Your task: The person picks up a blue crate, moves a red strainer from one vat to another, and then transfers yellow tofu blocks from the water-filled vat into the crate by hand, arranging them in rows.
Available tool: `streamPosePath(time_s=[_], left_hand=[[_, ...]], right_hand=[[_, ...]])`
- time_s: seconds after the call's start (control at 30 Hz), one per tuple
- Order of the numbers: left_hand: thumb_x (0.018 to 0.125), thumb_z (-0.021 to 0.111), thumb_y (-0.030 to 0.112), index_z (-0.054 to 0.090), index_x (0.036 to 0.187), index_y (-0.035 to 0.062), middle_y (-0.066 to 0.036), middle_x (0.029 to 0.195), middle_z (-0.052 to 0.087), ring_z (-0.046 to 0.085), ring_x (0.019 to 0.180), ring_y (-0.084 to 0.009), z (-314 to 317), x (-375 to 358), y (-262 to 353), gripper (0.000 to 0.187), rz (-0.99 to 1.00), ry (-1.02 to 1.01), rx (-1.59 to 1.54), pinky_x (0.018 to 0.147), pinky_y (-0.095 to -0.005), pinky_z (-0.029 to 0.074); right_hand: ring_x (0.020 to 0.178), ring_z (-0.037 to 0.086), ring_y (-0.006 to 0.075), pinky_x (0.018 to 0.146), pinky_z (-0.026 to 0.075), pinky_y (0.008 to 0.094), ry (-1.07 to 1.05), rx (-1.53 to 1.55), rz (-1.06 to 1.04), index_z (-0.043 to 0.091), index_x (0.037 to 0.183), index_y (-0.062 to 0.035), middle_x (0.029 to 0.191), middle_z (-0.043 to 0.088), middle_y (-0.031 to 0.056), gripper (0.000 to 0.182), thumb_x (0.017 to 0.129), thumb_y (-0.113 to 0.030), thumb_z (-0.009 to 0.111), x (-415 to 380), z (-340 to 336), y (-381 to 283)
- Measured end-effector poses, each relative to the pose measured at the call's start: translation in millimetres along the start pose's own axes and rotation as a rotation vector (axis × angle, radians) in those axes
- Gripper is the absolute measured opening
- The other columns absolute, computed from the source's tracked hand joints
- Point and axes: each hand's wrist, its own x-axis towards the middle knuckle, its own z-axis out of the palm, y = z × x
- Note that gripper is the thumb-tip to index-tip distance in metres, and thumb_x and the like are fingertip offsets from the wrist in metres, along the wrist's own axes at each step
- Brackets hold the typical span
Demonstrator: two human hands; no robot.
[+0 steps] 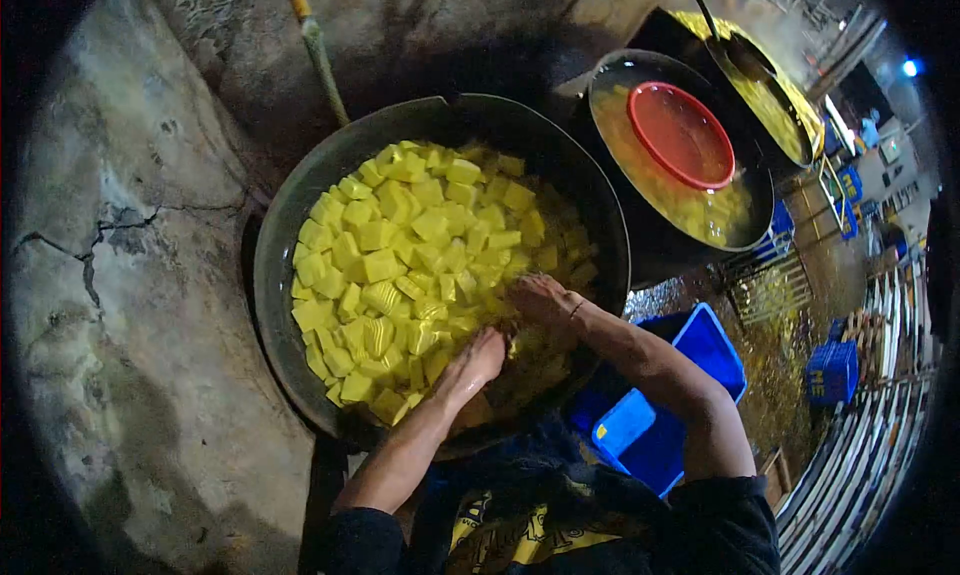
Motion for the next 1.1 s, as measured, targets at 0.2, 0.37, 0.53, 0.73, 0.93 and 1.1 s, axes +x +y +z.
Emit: streamPosePath(time_s=[0.2, 0.37, 0.53, 0.73, 0.93, 1.1], left_hand=[[0.070, 0.054, 0.001, 0.056, 0.099, -0.0019, -0.020, 0.101, 0.056, 0.054, 0.095, -0.0304, 37, 29, -24, 0.029, 0.092, 0.131, -0.189, 0.080, -0.0377, 0.044], [0.082, 0.046, 0.007, 0.047, 0.113, -0.0045, -0.018, 0.100, 0.054, 0.053, 0.089, -0.0243, 17, 36, -33, 0.033, -0.176, 0.032, -0.883, 0.078, -0.0354, 0.045], [0.078, 0.056, -0.001, 0.049, 0.114, -0.0047, -0.021, 0.113, 0.050, 0.057, 0.088, -0.0293, -70, 23, -63, 0.038, -0.183, 0.207, -1.126, 0.081, -0.0365, 0.047], [0.068, 0.065, -0.002, 0.057, 0.106, -0.0024, -0.024, 0.137, 0.028, 0.031, 0.126, -0.0366, -118, 52, -89, 0.038, -0.211, 0.434, -0.143, 0.102, -0.0429, 0.032], [0.072, 0.071, 0.013, 0.047, 0.117, 0.0030, -0.021, 0.132, 0.037, 0.040, 0.119, -0.0315, -86, 87, -155, 0.053, -0.047, 0.428, -0.893, 0.092, -0.0472, 0.042], [0.073, 0.072, 0.015, 0.045, 0.112, 0.0020, -0.014, 0.119, 0.046, 0.054, 0.103, -0.0269, -132, 61, -143, 0.049, -0.186, 0.472, -1.170, 0.088, -0.0420, 0.047]], right_hand=[[0.086, 0.059, 0.0272, 0.075, 0.047, 0.0391, 0.264, 0.138, -0.167, 0.054, 0.108, -0.0066, 0.094, 0.059, 0.0138, 0.036, 0.075, -0.018, 0.059, 2, -3, 26], [0.093, 0.057, 0.0298, 0.080, 0.046, 0.0387, -0.215, 0.274, -0.026, 0.052, 0.111, -0.0042, 0.098, 0.059, 0.0163, 0.041, 0.076, -0.024, 0.060, 32, -59, 42], [0.083, 0.061, 0.0303, 0.072, 0.049, 0.0376, 0.243, 0.822, -0.228, 0.060, 0.101, -0.0052, 0.088, 0.062, 0.0160, 0.040, 0.075, -0.035, 0.064, 77, -78, 80], [0.075, 0.061, 0.0327, 0.062, 0.052, 0.0389, 0.447, 0.248, 0.454, 0.058, 0.100, -0.0039, 0.089, 0.062, 0.0194, 0.043, 0.071, -0.035, 0.068, 146, -110, 69], [0.083, 0.061, 0.0336, 0.069, 0.050, 0.0408, 0.568, 0.087, 0.405, 0.056, 0.101, -0.0010, 0.092, 0.061, 0.0211, 0.043, 0.071, -0.030, 0.068, 181, -52, 116], [0.086, 0.061, 0.0238, 0.075, 0.047, 0.0336, 0.457, 0.869, 0.060, 0.057, 0.104, 0.0026, 0.095, 0.063, 0.0144, 0.045, 0.077, -0.032, 0.066, 151, -83, 114]])
